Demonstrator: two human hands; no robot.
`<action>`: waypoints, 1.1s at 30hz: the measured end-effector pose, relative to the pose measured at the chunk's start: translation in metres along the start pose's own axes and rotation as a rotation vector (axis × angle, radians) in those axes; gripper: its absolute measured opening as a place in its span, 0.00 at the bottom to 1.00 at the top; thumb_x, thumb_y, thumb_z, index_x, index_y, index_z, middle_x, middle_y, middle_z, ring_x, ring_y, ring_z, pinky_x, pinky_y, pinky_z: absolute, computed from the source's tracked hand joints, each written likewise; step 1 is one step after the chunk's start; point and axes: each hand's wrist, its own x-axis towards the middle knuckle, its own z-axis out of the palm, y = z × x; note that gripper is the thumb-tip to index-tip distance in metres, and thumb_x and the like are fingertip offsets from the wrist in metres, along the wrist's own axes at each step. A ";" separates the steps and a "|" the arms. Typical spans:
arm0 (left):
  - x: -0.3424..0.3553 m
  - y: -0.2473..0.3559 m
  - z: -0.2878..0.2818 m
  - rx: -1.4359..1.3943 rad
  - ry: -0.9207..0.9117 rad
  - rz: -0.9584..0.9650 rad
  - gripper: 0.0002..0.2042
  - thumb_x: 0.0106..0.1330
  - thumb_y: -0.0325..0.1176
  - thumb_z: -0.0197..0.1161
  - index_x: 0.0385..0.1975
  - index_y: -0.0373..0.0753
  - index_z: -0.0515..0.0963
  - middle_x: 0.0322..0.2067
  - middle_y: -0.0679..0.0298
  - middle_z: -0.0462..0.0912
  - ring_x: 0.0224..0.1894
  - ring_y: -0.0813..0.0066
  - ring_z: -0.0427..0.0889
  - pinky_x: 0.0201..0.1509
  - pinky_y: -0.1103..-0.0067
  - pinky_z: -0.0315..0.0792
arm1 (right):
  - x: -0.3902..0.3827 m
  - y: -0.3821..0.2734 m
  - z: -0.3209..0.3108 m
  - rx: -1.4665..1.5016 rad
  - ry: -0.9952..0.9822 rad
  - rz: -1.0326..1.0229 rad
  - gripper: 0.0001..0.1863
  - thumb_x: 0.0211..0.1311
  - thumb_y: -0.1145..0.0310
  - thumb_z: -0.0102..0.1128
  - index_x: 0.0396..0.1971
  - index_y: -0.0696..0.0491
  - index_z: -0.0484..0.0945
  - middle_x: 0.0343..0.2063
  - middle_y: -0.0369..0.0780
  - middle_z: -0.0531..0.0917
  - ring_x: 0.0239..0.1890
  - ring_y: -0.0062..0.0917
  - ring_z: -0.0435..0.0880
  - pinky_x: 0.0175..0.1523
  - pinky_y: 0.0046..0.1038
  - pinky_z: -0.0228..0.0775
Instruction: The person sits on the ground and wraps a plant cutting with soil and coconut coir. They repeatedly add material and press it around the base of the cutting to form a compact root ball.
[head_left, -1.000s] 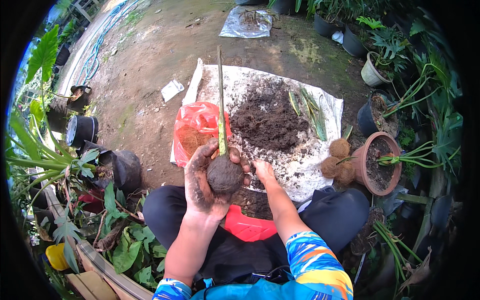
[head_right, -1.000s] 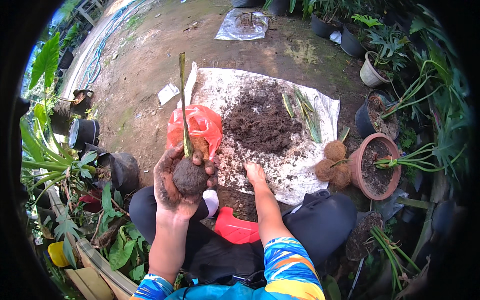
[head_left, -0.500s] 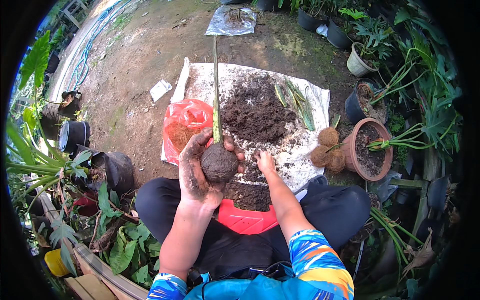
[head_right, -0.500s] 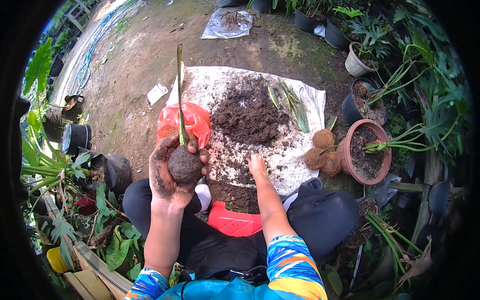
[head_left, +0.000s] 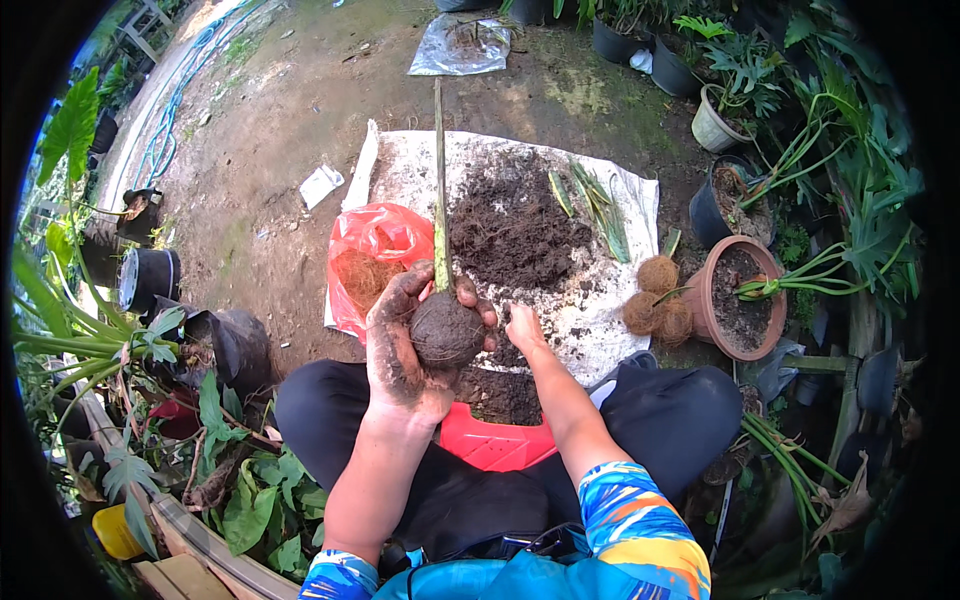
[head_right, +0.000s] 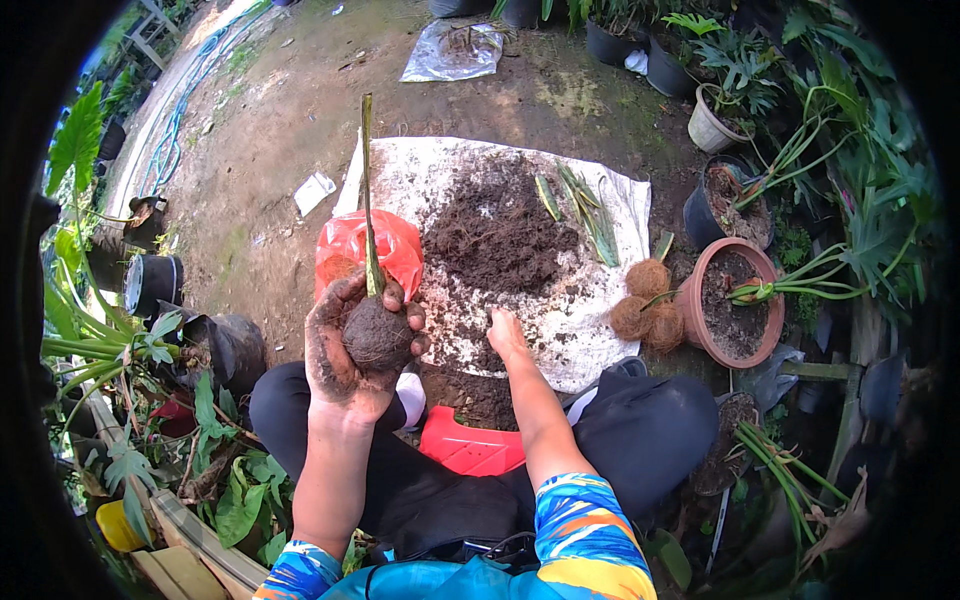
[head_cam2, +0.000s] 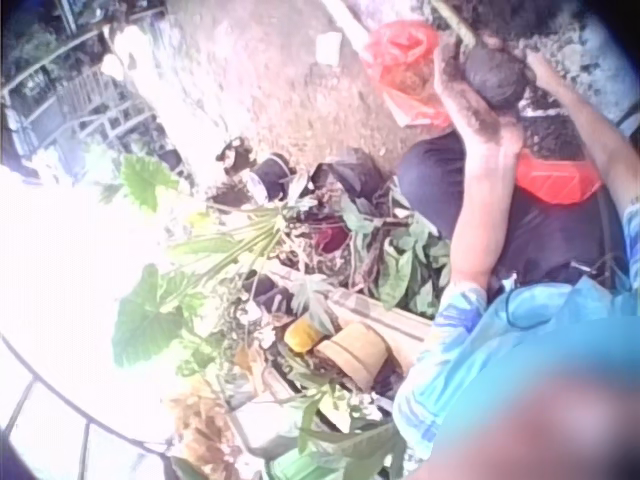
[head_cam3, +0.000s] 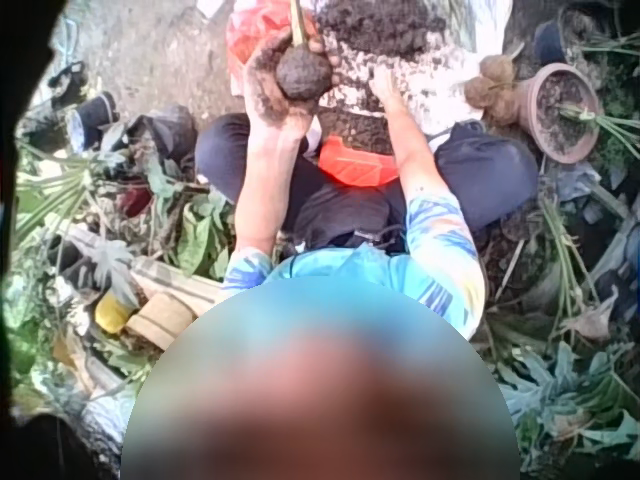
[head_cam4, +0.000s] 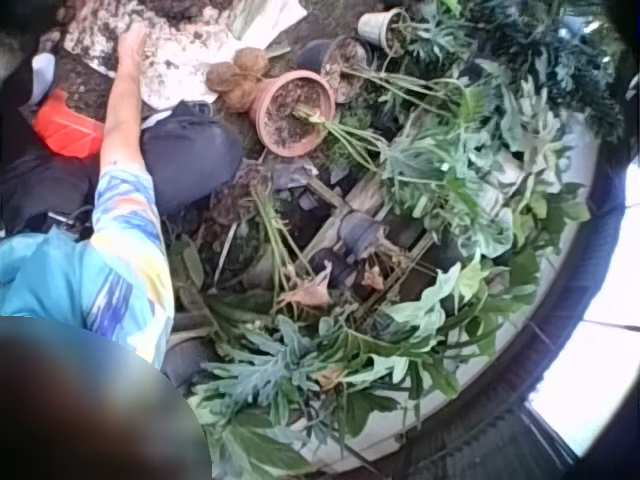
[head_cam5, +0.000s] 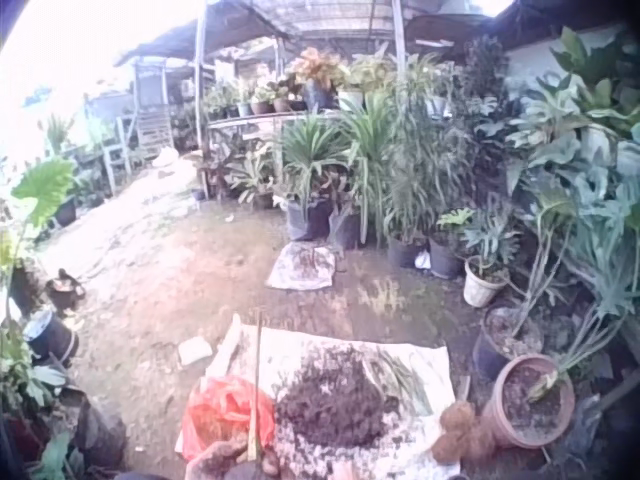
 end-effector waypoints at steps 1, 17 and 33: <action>0.000 0.000 -0.001 -0.008 -0.007 -0.005 0.11 0.71 0.40 0.47 0.38 0.41 0.73 0.29 0.56 0.78 0.34 0.55 0.81 0.33 0.64 0.77 | -0.002 -0.003 0.002 -0.019 0.017 -0.053 0.19 0.57 0.78 0.49 0.49 0.55 0.79 0.50 0.54 0.78 0.54 0.48 0.77 0.61 0.41 0.69; 0.007 -0.019 0.007 -0.052 -0.036 -0.089 0.10 0.70 0.41 0.49 0.40 0.43 0.73 0.30 0.56 0.78 0.35 0.54 0.81 0.33 0.63 0.78 | -0.050 0.016 0.005 -0.246 0.005 -0.162 0.33 0.60 0.60 0.56 0.66 0.47 0.63 0.69 0.43 0.60 0.72 0.40 0.53 0.75 0.41 0.45; 0.019 -0.025 0.007 -0.003 -0.019 -0.077 0.10 0.70 0.40 0.48 0.38 0.42 0.73 0.31 0.55 0.79 0.36 0.55 0.81 0.35 0.64 0.78 | -0.060 0.054 0.017 -0.567 -0.237 -0.462 0.22 0.69 0.66 0.42 0.62 0.48 0.68 0.68 0.35 0.65 0.69 0.29 0.64 0.67 0.31 0.66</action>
